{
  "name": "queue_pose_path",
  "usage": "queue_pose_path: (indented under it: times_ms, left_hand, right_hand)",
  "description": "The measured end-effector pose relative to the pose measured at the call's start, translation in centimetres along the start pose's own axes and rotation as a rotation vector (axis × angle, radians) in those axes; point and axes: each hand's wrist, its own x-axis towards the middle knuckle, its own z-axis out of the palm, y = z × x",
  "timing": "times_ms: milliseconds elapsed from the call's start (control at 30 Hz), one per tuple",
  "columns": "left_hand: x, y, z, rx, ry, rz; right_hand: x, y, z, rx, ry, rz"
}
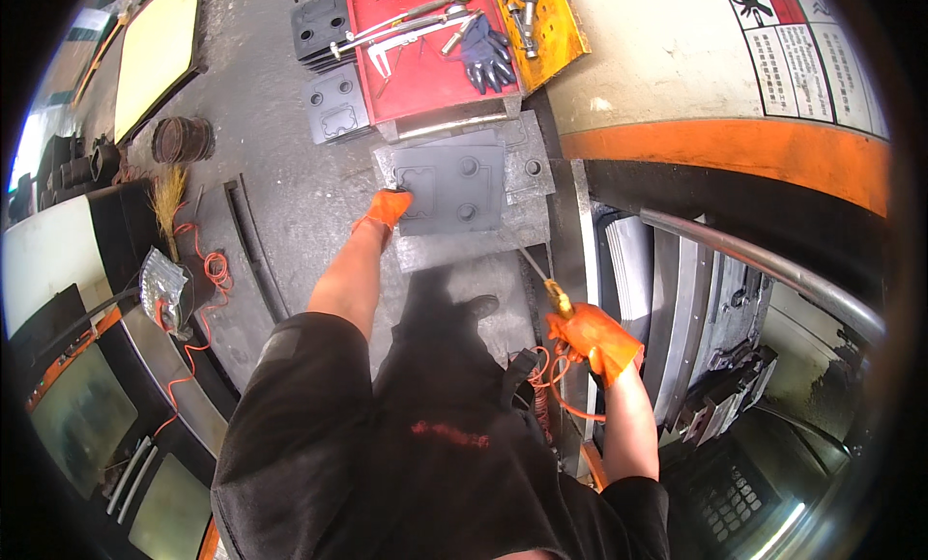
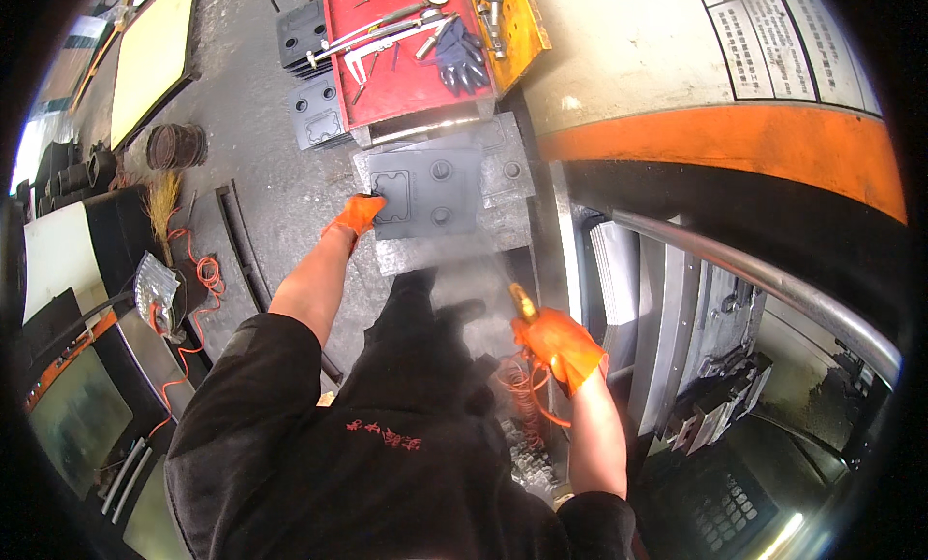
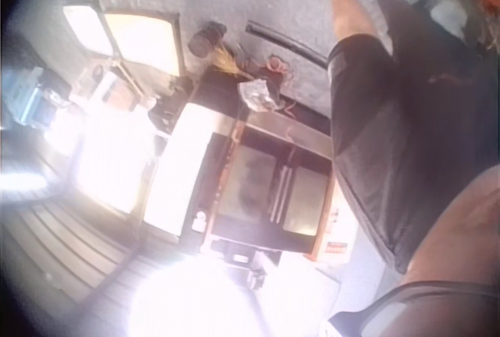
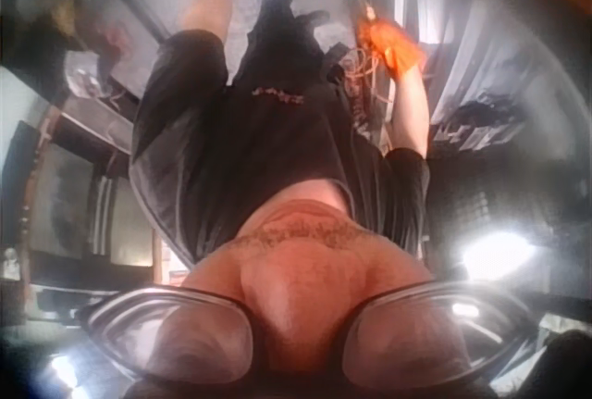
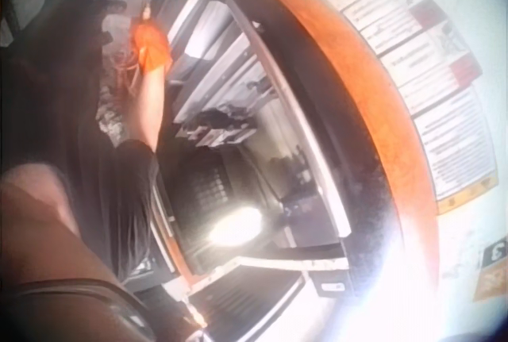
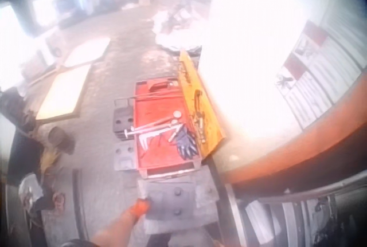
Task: The person uses a wrench to tighten bolts on a large metal machine component. They then place a black plastic cover onto the component and secure it with additional bolts.
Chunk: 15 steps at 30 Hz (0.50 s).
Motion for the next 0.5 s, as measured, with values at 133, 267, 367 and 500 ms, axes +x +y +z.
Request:
queue_pose_path:
  times_ms: [133, 267, 367, 500]
  left_hand:
    - [5.1, -3.0, 0.5, -0.089, -0.032, 0.010]
    - [3.0, -0.4, -0.1, -0.257, -0.135, 0.018]
    - [1.0, 0.9, -0.7, -0.112, -0.080, -0.027]
    - [1.8, 0.7, -1.1, -0.164, -0.083, -0.040]
  right_hand:
    - [-0.2, 2.3, 1.9, 0.113, -0.126, 0.009]
    - [1.9, 1.3, 3.4, 0.034, -0.030, -0.060]
    - [-0.1, -0.8, 2.0, 0.063, 0.223, -0.092]
    - [2.5, 2.0, 3.9, 0.019, -0.100, -0.222]
